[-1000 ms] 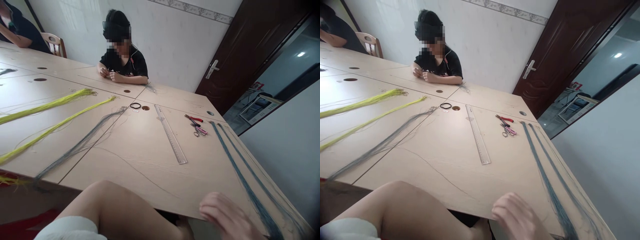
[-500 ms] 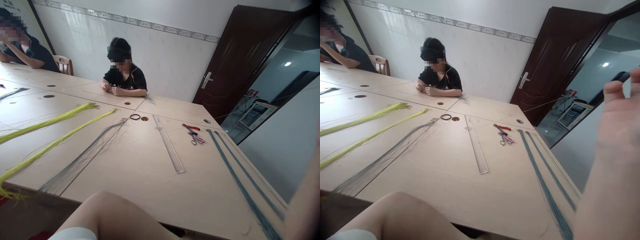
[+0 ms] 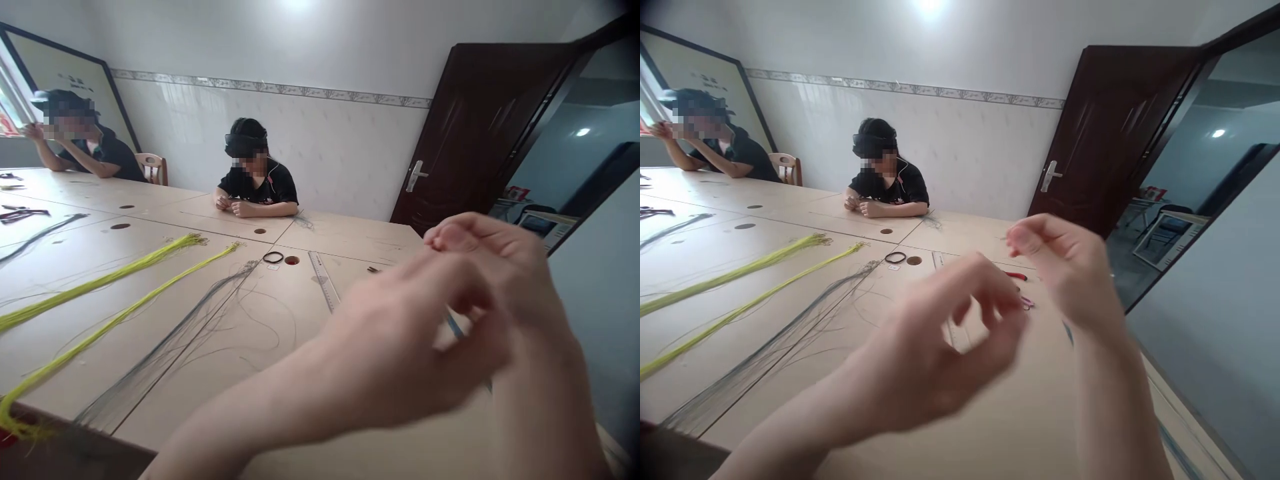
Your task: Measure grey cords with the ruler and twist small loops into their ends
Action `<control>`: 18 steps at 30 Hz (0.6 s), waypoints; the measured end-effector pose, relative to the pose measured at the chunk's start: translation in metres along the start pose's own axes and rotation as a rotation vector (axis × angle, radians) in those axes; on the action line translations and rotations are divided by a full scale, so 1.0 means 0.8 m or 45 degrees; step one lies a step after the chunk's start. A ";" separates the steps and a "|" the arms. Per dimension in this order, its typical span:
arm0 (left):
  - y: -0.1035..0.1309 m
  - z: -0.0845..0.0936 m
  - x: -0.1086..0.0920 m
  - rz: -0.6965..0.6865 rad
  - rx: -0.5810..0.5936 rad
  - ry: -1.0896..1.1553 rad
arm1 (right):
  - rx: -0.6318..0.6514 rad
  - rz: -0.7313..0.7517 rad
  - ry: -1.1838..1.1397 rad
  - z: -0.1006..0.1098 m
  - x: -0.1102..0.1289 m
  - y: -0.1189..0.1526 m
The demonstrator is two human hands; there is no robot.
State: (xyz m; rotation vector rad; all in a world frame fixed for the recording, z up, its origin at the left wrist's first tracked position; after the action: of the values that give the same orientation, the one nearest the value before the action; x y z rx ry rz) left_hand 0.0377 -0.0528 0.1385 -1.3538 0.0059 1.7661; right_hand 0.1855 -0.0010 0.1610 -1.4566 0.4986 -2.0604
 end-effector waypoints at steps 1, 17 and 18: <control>-0.005 0.016 -0.003 -0.040 -0.110 -0.091 | 0.099 -0.039 0.064 -0.004 -0.001 0.002; -0.027 0.013 0.021 0.161 0.286 1.138 | 0.341 0.267 -0.002 -0.016 0.046 0.029; -0.027 0.011 0.020 0.156 0.310 1.176 | 0.330 0.282 0.008 -0.016 0.047 0.029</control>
State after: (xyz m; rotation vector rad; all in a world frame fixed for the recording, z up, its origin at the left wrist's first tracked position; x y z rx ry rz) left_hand 0.0439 -0.0254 0.1400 -1.8806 0.7900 1.0419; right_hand 0.1696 -0.0433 0.1706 -1.1882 0.3619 -1.8760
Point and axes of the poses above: each hand's wrist, its own y-axis away from the middle knuckle, its own z-axis out of the back of the hand, x = y × z, the point moved 4 cm from there along -y, towards the middle knuckle, and after that the axes turned 14 degrees about x, right-handed, at the moved point
